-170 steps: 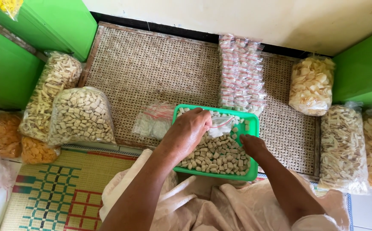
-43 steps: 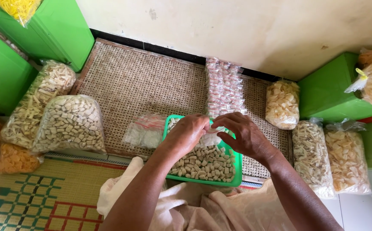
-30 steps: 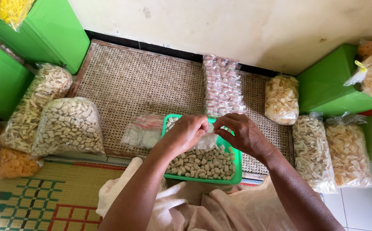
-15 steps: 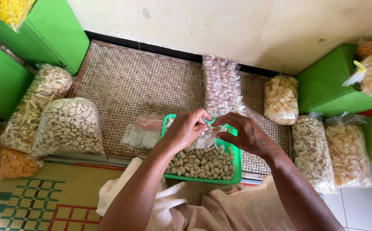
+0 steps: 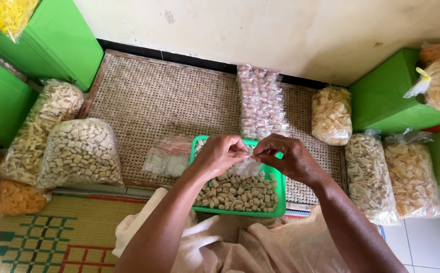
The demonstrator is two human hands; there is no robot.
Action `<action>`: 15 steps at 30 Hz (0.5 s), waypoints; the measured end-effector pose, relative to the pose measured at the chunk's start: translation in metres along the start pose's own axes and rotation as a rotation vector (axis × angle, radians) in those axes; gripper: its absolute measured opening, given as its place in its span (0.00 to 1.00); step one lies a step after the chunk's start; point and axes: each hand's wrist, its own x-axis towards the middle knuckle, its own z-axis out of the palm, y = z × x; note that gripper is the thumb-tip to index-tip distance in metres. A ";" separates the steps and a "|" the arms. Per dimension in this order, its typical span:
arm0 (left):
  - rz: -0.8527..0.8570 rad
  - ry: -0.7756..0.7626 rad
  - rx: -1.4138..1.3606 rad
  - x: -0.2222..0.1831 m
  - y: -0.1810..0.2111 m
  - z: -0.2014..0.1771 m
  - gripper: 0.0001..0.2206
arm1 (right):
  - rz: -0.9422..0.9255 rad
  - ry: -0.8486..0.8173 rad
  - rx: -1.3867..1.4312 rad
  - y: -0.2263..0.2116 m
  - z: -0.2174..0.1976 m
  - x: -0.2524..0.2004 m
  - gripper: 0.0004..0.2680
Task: The person sits on a mat and repeatedly scoops small white cubes from a green tray into small plastic bags, ties each bag, and places it on a stack. The person handles the cubes and bags by hand throughout the process.
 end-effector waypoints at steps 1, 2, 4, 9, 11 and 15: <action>0.000 -0.005 0.001 0.001 -0.002 0.002 0.05 | 0.003 0.004 0.002 0.001 0.001 -0.001 0.05; 0.021 0.000 0.047 0.003 -0.005 0.003 0.05 | 0.000 0.007 -0.014 0.003 0.001 -0.002 0.05; 0.042 0.000 0.093 0.003 -0.007 0.006 0.04 | 0.001 0.015 -0.028 0.003 0.003 -0.005 0.05; 0.045 -0.041 0.184 -0.004 0.006 0.008 0.02 | 0.010 -0.002 -0.011 0.007 0.002 -0.012 0.04; 0.037 -0.087 0.260 -0.011 0.009 0.010 0.02 | 0.014 0.003 -0.001 0.010 0.005 -0.017 0.04; -0.028 -0.171 0.342 -0.012 -0.007 0.024 0.04 | -0.010 -0.033 -0.113 0.018 0.008 -0.027 0.03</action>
